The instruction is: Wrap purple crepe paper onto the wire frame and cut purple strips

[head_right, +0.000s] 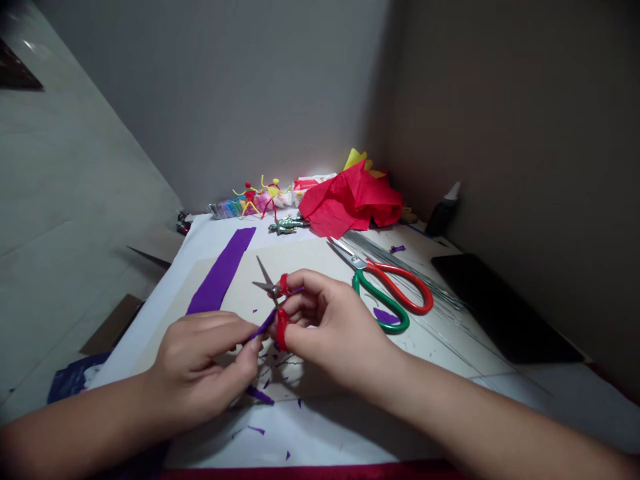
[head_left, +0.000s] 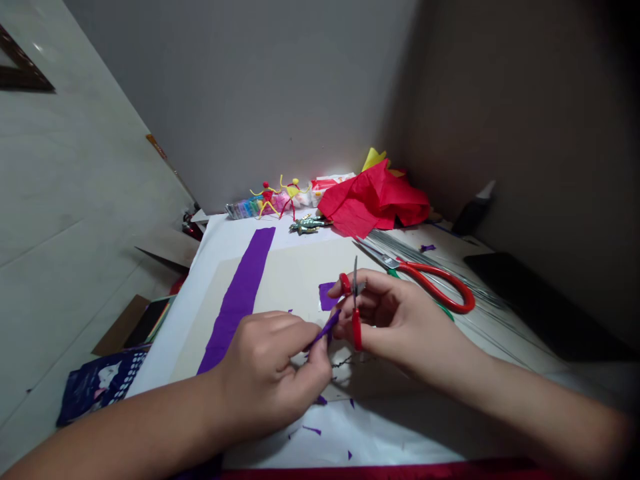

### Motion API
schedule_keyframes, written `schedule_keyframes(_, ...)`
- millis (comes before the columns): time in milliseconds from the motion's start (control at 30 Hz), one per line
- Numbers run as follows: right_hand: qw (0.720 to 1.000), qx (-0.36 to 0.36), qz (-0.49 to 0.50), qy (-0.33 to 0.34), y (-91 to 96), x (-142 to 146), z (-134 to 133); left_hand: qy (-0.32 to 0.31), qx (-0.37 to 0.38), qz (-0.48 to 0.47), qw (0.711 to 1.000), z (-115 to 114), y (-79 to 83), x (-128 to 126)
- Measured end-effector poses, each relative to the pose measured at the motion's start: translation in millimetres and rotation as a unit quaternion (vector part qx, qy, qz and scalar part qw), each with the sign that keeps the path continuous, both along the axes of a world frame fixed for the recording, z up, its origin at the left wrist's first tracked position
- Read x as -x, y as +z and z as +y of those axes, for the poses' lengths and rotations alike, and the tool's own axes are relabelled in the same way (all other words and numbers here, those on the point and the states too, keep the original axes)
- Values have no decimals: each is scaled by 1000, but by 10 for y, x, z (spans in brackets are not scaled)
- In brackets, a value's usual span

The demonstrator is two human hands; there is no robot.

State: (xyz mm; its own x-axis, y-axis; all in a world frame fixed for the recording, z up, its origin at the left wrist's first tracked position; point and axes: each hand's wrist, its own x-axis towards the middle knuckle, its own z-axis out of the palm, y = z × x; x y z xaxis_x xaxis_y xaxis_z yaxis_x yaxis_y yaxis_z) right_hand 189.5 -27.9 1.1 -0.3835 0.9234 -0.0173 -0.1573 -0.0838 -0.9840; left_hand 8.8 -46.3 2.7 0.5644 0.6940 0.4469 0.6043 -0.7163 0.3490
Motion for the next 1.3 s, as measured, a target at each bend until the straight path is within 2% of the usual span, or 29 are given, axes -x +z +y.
schedule_keyframes(200,999,-38,-4,-1,-7,-37,3,9,6,-36,999,-19,19,-17)
schedule_keyframes(367,998,-65,-18,-10,0,-48,3,27,-35,-90,995,-13,9,-17)
schedule_keyframes(633,998,-56,-41,-7,10,-35,-2,41,-62,-122,990,25,63,-34)
schedule_keyframes(767,998,-55,-36,-5,7,-55,2,64,-21,-134,989,34,93,-22)
schedule_keyframes(933,999,-41,16,-1,-24,-75,13,55,17,-121,991,5,87,-11)
schedule_keyframes(1067,999,-54,6,-5,-40,-60,18,60,64,-111,990,0,105,-24)
schedule_keyframes(1200,998,-51,-19,-9,-25,-50,22,86,171,-126,973,37,131,-26)
schedule_keyframes(1300,998,-53,-23,3,-17,-55,28,102,304,-163,933,71,144,-20)
